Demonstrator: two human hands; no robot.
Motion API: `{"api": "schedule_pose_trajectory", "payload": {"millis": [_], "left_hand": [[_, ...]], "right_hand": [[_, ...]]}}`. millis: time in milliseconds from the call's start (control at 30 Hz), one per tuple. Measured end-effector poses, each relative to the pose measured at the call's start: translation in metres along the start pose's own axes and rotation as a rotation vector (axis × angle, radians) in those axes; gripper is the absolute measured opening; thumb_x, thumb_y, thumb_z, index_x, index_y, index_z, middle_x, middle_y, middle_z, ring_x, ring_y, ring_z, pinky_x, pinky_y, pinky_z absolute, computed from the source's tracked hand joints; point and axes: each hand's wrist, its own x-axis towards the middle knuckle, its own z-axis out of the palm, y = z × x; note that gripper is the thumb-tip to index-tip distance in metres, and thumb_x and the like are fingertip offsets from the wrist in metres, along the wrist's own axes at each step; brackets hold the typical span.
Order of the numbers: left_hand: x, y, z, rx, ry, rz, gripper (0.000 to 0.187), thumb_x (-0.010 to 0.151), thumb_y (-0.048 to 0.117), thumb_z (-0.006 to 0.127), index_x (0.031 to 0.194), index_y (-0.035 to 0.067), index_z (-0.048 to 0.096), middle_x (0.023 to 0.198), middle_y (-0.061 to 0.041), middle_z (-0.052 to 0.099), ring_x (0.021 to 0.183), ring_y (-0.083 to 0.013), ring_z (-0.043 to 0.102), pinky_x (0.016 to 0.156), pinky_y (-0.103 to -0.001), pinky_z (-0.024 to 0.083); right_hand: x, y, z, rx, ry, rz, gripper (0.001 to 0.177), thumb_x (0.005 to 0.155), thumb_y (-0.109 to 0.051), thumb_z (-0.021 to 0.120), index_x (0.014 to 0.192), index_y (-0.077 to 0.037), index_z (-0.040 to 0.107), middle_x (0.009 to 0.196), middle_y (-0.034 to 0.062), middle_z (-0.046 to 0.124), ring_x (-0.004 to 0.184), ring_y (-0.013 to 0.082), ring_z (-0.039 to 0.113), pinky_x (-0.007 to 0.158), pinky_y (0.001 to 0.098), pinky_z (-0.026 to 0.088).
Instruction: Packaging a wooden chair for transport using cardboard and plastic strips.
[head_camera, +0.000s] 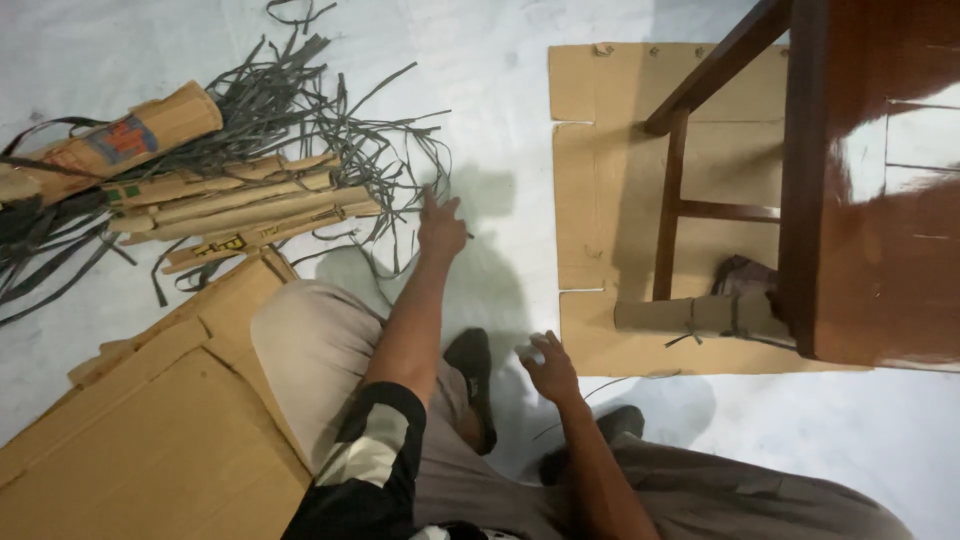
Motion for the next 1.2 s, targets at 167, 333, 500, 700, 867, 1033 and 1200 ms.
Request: {"api": "schedule_pose_trajectory", "payload": {"millis": [167, 333, 500, 700, 867, 1033, 1200], "left_hand": [[0.076, -0.04, 0.04, 0.079, -0.105, -0.05, 0.047, 0.1, 0.03, 0.058, 0.147, 0.035, 0.058, 0.172, -0.01, 0.004, 0.142, -0.0501, 0.043, 0.103, -0.056, 0.055], [0.088, -0.052, 0.062, 0.232, -0.089, 0.073, 0.051, 0.101, 0.017, 0.047, 0.151, 0.016, 0.053, 0.165, -0.021, 0.029, 0.141, -0.045, 0.05, 0.109, -0.051, 0.048], [0.027, -0.027, 0.111, 0.267, 0.432, 0.399, 0.038, 0.087, 0.007, 0.063, 0.124, 0.008, 0.057, 0.096, -0.009, 0.066, 0.086, -0.025, 0.072, 0.073, -0.038, 0.056], [-0.092, 0.029, 0.102, -0.023, 0.056, 0.327, 0.023, 0.102, 0.025, 0.055, 0.118, 0.021, 0.071, 0.111, -0.002, 0.074, 0.104, -0.0268, 0.073, 0.092, -0.046, 0.056], [-0.123, 0.042, 0.099, -0.105, -0.094, 0.246, 0.019, 0.099, 0.029, 0.06, 0.114, 0.019, 0.054, 0.081, -0.003, 0.071, 0.075, -0.0281, 0.072, 0.07, -0.045, 0.055], [-0.123, 0.026, 0.106, -0.202, -0.157, 0.163, 0.023, 0.099, 0.045, 0.057, 0.104, 0.025, 0.067, 0.084, 0.001, 0.075, 0.085, -0.028, 0.073, 0.082, -0.046, 0.055], [-0.133, 0.034, 0.082, -0.252, -0.027, 0.188, 0.012, 0.1, 0.026, 0.061, 0.105, 0.02, 0.071, 0.103, -0.002, 0.075, 0.104, -0.0291, 0.072, 0.094, -0.051, 0.056]], "right_hand": [[-0.012, -0.009, -0.015, 0.075, -0.012, -0.015, 0.052, 0.091, -0.046, 0.067, 0.138, -0.023, 0.064, 0.164, 0.0072, 0.038, 0.142, 0.0365, 0.048, 0.114, 0.0523, 0.047], [-0.004, 0.004, -0.01, 0.106, 0.005, -0.016, 0.051, 0.091, -0.046, 0.069, 0.138, -0.027, 0.064, 0.163, -0.0003, 0.04, 0.143, 0.0307, 0.046, 0.117, 0.0492, 0.045], [-0.002, 0.0, -0.012, 0.063, 0.035, -0.014, 0.049, 0.09, -0.044, 0.069, 0.136, -0.028, 0.066, 0.158, -0.0027, 0.049, 0.145, 0.0225, 0.046, 0.118, 0.0457, 0.045], [-0.01, -0.014, -0.019, 0.024, 0.0, -0.005, 0.05, 0.093, -0.042, 0.064, 0.14, -0.024, 0.063, 0.158, 0.0028, 0.048, 0.142, 0.0295, 0.05, 0.116, 0.0475, 0.046], [0.016, 0.026, 0.009, 0.077, 0.037, 0.03, 0.049, 0.095, -0.047, 0.062, 0.139, -0.028, 0.064, 0.154, 0.0018, 0.052, 0.139, 0.0296, 0.052, 0.114, 0.0486, 0.047], [0.011, 0.023, 0.007, 0.132, 0.091, 0.049, 0.046, 0.094, -0.049, 0.063, 0.137, -0.032, 0.066, 0.147, -0.0003, 0.059, 0.13, 0.0284, 0.061, 0.11, 0.0485, 0.05], [-0.003, 0.007, -0.011, 0.311, 0.154, 0.105, 0.04, 0.093, -0.039, 0.065, 0.13, -0.023, 0.071, 0.146, 0.0076, 0.06, 0.12, 0.0282, 0.067, 0.108, 0.0444, 0.053]]}}
